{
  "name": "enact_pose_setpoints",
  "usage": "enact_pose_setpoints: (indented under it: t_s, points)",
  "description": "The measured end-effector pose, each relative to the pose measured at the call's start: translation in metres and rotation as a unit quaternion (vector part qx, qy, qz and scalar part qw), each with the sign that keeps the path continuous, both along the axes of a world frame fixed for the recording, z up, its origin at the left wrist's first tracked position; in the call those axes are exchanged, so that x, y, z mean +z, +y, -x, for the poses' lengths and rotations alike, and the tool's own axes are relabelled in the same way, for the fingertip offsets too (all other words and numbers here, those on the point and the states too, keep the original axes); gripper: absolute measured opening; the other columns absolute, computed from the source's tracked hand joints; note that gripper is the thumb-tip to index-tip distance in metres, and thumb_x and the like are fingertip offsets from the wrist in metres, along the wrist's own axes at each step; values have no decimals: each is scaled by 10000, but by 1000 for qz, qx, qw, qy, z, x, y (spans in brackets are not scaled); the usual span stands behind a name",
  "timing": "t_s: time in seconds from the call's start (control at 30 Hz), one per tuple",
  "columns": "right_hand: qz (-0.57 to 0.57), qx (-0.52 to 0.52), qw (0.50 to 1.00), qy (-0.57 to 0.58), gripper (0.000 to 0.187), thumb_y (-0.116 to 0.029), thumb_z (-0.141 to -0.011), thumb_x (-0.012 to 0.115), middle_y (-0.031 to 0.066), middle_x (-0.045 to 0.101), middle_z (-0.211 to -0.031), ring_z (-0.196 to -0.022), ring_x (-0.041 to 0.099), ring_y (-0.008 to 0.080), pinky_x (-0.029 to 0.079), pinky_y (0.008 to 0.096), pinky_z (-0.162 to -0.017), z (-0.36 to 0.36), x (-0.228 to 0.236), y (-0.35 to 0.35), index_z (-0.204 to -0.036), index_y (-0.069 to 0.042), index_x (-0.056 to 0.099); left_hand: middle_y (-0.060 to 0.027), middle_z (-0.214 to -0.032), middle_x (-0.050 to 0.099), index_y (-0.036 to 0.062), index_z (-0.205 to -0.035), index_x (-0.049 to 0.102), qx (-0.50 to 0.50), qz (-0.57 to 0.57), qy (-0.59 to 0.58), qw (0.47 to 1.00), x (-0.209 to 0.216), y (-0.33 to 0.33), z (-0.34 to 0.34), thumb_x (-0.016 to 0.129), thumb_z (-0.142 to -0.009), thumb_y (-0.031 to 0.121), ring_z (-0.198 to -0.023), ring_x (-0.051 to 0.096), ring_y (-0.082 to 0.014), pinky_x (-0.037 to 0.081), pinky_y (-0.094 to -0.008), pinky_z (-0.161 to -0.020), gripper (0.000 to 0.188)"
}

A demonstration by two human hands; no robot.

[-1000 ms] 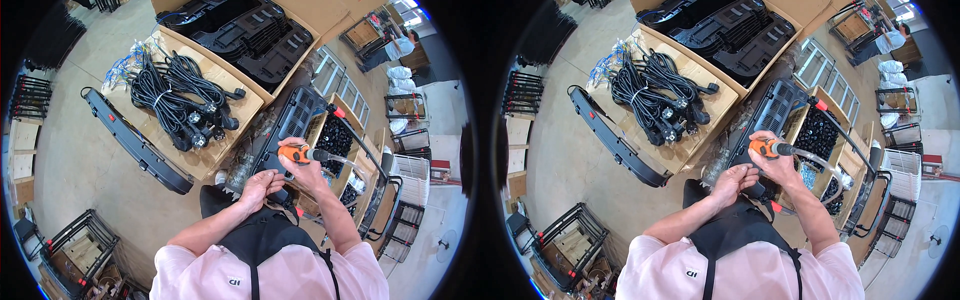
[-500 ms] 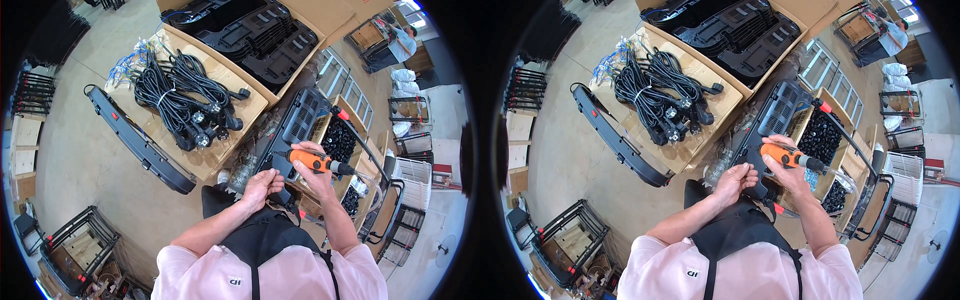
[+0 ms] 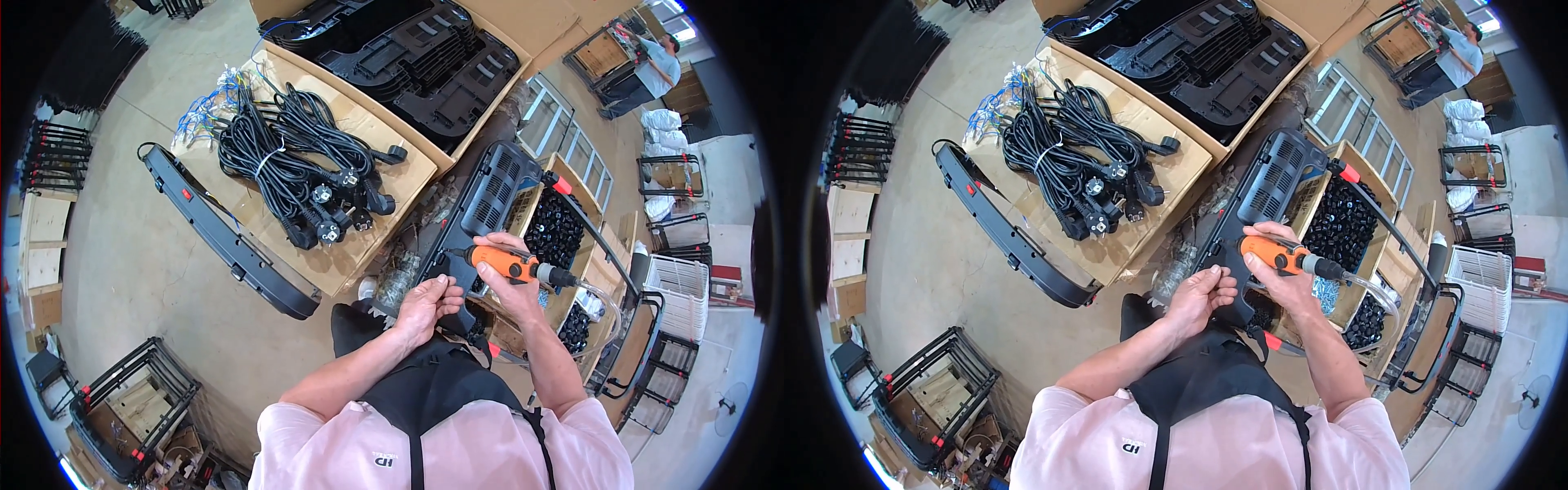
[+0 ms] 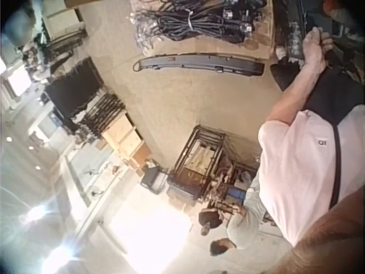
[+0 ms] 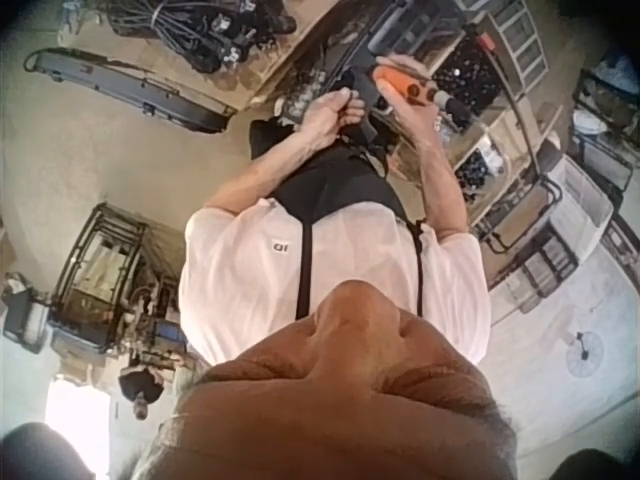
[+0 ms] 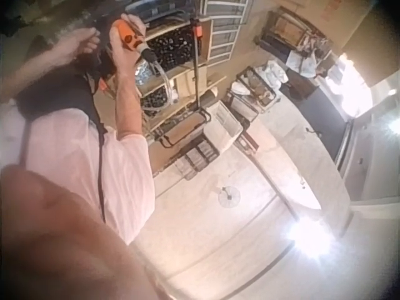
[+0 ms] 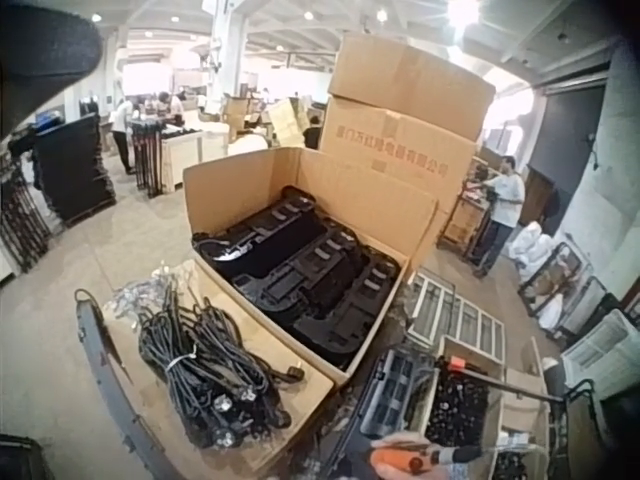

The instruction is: Assembling components into a power tool housing using an electric screwdriver.

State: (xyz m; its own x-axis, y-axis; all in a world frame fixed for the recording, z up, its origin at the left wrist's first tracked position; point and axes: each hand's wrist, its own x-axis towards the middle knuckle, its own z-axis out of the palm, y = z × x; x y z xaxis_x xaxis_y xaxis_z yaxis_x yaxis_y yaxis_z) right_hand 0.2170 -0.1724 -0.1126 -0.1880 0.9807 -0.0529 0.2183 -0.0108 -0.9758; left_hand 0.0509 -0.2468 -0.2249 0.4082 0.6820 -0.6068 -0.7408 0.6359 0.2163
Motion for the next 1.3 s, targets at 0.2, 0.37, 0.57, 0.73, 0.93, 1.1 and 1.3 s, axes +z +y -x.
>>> enact_pose_setpoints:
  t_s: [0.2, 0.37, 0.57, 0.73, 0.93, 1.1, 1.3]
  points:
    - [12, 17, 1000, 9, 476, 10, -904, 761, 153, 704, -1306, -1222, 673, 232, 535, 382, -1068, -4, 6, -7, -1338, -27, 570, -75, -996, 754, 44, -1196, 676, 32, 7, -43, 999, -5, 1, 2, 581, -1115, 302, -860, 737, -167, 629, -306, -789, 286]
    - [2, 58, 998, 2, 474, -5, -897, 758, 161, 698, -1314, -1248, 662, 258, 518, 420, -1092, -18, 24, -26, -1330, -32, 567, -74, -983, 747, 60, -1164, 673, 68, 47, -84, 993, -4, 1, 4, 579, -1115, 301, -867, 742, -185, 635, -321, -784, 263]
    - [37, 53, 997, 37, 481, -9, -891, 765, 192, 688, -1326, -1257, 661, 278, 514, 427, -1102, -15, 26, -34, -1331, -31, 572, -75, -981, 733, 65, -1139, 670, 73, 46, -96, 992, -2, 2, 5, 575, -1115, 294, -894, 754, -202, 646, -338, -810, 249]
    - [57, 41, 995, 68, 480, -8, -892, 765, 197, 684, -1325, -1253, 663, 283, 519, 434, -1099, -14, 25, -38, -1330, -22, 569, -81, -989, 730, 59, -1183, 671, 53, 27, -97, 993, -9, 0, 7, 577, -1113, 283, -930, 757, -217, 646, -342, -840, 253]
    - [36, 24, 997, 66, 483, -23, -896, 766, 191, 685, -1322, -1241, 667, 277, 524, 436, -1092, -16, 21, -41, -1335, -18, 564, -101, -1022, 730, 39, -1231, 661, 80, 26, -138, 987, -7, -2, 7, 564, -1118, 247, -999, 754, -247, 638, -374, -900, 256]
    - [34, 34, 998, 44, 481, -33, -895, 779, 180, 692, -1322, -1241, 669, 266, 523, 424, -1092, -12, 26, -39, -1330, -21, 574, -114, -1097, 721, 33, -1266, 643, 75, 15, -157, 985, -8, -1, 11, 548, -1123, 232, -1046, 743, -256, 628, -397, -948, 263]
    - [23, 41, 999, 5, 486, -17, -896, 783, 168, 697, -1341, -1246, 675, 263, 523, 416, -1096, -2, 24, -41, -1341, -24, 586, -98, -1178, 707, 20, -1312, 618, 79, 45, -187, 978, -14, 0, 4, 512, -1135, 239, -1141, 708, -247, 588, -401, -1034, 301]
